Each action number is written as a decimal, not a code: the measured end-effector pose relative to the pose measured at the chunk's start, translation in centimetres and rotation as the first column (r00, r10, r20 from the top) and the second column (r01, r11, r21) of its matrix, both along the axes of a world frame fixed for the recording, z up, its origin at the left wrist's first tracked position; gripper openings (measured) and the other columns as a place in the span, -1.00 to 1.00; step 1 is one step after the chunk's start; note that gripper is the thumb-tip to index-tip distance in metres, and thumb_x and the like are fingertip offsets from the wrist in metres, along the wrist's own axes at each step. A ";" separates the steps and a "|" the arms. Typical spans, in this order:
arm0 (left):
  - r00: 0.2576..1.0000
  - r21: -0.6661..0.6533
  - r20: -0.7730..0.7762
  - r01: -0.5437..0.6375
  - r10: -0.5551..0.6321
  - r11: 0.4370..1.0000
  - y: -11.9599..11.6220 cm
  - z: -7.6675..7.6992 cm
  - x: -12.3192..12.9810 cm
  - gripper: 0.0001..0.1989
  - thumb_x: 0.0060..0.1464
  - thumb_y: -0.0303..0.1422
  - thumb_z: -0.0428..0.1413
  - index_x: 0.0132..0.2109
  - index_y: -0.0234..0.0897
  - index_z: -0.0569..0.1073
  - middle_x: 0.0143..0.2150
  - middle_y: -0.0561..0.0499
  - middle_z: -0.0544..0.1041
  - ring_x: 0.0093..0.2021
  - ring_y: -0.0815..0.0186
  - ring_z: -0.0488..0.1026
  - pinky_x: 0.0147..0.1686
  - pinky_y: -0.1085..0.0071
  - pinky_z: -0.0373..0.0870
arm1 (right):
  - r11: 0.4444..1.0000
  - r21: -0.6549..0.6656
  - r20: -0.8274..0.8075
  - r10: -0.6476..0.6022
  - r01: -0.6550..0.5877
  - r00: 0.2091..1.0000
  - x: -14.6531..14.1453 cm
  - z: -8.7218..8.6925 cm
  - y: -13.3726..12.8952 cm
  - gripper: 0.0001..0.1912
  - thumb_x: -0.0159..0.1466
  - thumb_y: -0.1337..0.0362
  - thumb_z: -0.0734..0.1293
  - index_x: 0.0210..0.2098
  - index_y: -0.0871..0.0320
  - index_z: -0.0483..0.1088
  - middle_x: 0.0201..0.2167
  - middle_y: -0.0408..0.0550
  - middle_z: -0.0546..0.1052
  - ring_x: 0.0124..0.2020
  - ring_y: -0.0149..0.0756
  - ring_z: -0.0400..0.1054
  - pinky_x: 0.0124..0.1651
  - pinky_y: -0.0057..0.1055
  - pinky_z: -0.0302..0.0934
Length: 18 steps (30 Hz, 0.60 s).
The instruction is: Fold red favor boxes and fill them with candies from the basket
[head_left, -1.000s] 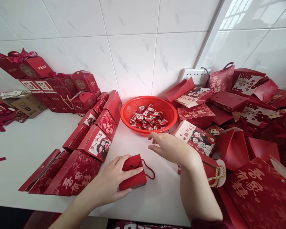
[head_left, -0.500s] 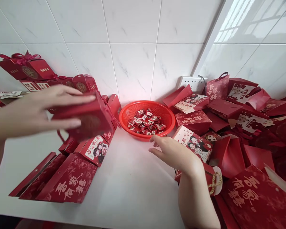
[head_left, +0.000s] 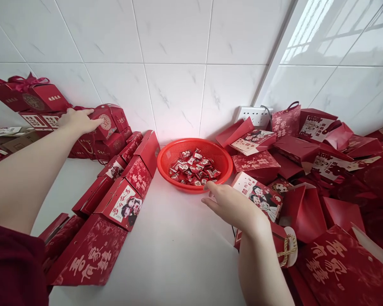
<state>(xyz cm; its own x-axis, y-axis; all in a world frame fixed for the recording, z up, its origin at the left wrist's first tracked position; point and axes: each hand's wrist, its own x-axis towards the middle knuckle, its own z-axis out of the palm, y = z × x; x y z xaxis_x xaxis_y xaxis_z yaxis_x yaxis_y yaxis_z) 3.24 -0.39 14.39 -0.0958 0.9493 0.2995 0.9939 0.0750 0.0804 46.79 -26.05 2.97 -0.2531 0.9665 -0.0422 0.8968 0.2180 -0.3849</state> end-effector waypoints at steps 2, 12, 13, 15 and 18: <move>0.996 -0.104 0.049 -0.067 0.072 0.992 1.1 -0.7 -0.2 -0.04 0.06 0.28 -0.12 0.37 -0.35 0.06 0.41 -0.06 -0.02 0.31 -0.01 -0.03 0.28 0.04 -0.16 | 1.000 -0.003 0.018 -0.005 0.005 1.000 0.0 0.0 0.3 -0.76 0.38 0.20 0.18 -0.04 0.18 0.31 -0.17 0.09 0.54 -0.07 -0.08 0.43 -0.16 -0.32 0.20; 1.000 -0.115 0.024 -0.015 0.017 0.993 2.1 -1.9 0.2 0.00 0.10 0.27 -0.21 0.38 -0.50 -0.02 0.45 -0.21 -0.17 0.32 -0.11 -0.07 0.26 -0.10 -0.16 | 0.999 0.005 0.079 -0.035 0.035 0.996 0.0 0.3 0.4 -0.78 0.37 0.19 0.19 -0.07 0.16 0.30 -0.25 0.07 0.54 -0.19 -0.05 0.45 -0.32 -0.34 0.13; 0.999 -0.111 0.027 -0.017 0.020 0.994 2.1 -1.9 0.3 0.01 0.09 0.28 -0.20 0.38 -0.49 -0.03 0.45 -0.22 -0.17 0.32 -0.15 -0.08 0.25 -0.13 -0.15 | 0.999 0.006 0.078 -0.034 0.034 0.996 -0.1 0.4 0.4 -0.78 0.37 0.19 0.19 -0.07 0.16 0.30 -0.26 0.07 0.54 -0.20 -0.05 0.45 -0.33 -0.35 0.12; 0.999 -0.098 0.033 -0.022 0.025 0.995 2.1 -2.0 0.5 0.01 0.08 0.29 -0.21 0.39 -0.44 -0.03 0.45 -0.19 -0.19 0.31 -0.21 -0.10 0.23 -0.19 -0.14 | 1.000 0.005 0.065 -0.026 0.026 0.998 -0.2 0.5 0.2 -0.79 0.36 0.20 0.20 -0.07 0.15 0.30 -0.26 0.06 0.54 -0.21 -0.06 0.46 -0.34 -0.36 0.12; 0.999 -0.081 0.036 -0.025 0.028 0.996 1.9 -2.0 0.6 0.00 0.06 0.31 -0.24 0.40 -0.36 -0.04 0.45 -0.17 -0.20 0.31 -0.32 -0.14 0.20 -0.27 -0.14 | 1.000 0.012 0.046 -0.010 0.010 0.999 -0.1 0.6 0.1 -0.79 0.36 0.21 0.20 -0.06 0.16 0.29 -0.27 0.05 0.54 -0.21 -0.06 0.46 -0.34 -0.36 0.12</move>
